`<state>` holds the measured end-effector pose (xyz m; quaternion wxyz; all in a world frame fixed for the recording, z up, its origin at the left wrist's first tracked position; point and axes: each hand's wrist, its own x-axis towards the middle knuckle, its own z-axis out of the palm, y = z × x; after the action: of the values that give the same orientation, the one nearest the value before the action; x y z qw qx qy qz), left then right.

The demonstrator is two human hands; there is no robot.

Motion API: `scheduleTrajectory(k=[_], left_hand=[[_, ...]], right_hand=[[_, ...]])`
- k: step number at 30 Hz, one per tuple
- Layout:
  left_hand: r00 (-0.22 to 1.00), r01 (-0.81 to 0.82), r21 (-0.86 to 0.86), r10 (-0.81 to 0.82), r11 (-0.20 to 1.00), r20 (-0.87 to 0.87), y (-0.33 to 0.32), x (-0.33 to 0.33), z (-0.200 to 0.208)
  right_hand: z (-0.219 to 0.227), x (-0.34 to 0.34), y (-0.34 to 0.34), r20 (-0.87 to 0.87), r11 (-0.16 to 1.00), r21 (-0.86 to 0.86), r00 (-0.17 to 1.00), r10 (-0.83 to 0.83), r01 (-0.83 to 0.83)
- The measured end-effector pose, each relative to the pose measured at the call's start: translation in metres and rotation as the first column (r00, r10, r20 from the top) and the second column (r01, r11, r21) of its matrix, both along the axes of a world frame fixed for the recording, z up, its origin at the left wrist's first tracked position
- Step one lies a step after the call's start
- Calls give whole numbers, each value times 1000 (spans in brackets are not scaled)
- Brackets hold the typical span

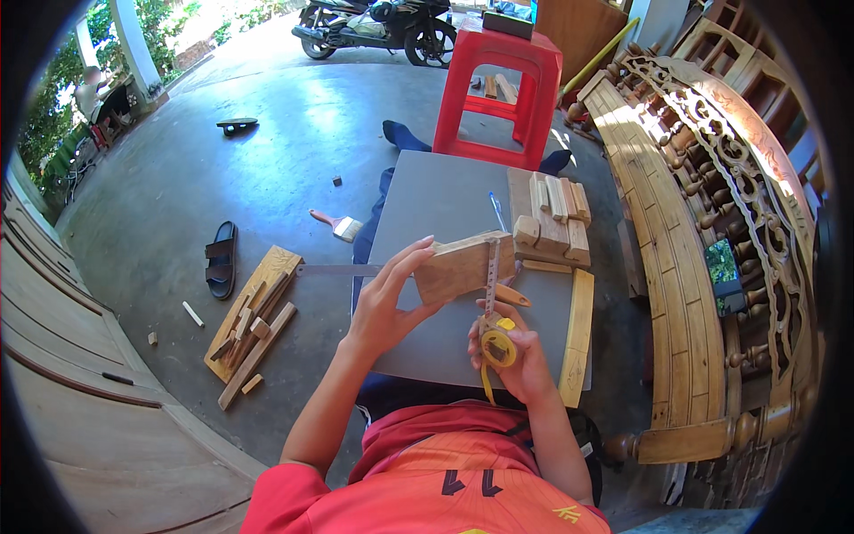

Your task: Organizing small wooden blocks and measuring them with a tape measure on a small table.

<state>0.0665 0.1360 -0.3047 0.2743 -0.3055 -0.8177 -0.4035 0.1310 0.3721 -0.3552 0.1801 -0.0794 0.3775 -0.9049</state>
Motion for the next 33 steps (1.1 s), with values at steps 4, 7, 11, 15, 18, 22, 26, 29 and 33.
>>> scheduleTrajectory(k=[4,7,11,15,18,22,26,29,33], left_hand=[[1000,19,4,-19,1000,7,1,0,3],[1000,17,-2,-17,1000,22,1,1,3],[1000,16,-10,-15,1000,26,3,1,4],[1000,17,-9,-16,1000,26,3,2,1],[1000,8,-8,-8,1000,28,1,2,1],[1000,4,-6,-4,1000,26,1,1,1],[1000,-8,-16,7,1000,-7,0,-1,2],[1000,1,1,-1,1000,7,-1,0,2],[1000,2,12,-2,1000,-2,-1,-1,1]], right_hand=[[-2,-1,-1,1,1000,-1,1000,-7,7],[0,-1,0,-9,1000,17,1000,-6,6],[-2,-1,1,-20,1000,5,1000,-6,6],[-1,-1,0,-28,1000,5,1000,4,-3],[2,0,-2,-32,1000,10,999,11,-11],[1,0,-2,-29,1000,12,999,13,-13],[4,0,-1,-20,1000,23,1000,3,-3],[5,0,0,-24,1000,12,1000,15,-14],[4,0,0,-25,1000,16,999,26,-25]])
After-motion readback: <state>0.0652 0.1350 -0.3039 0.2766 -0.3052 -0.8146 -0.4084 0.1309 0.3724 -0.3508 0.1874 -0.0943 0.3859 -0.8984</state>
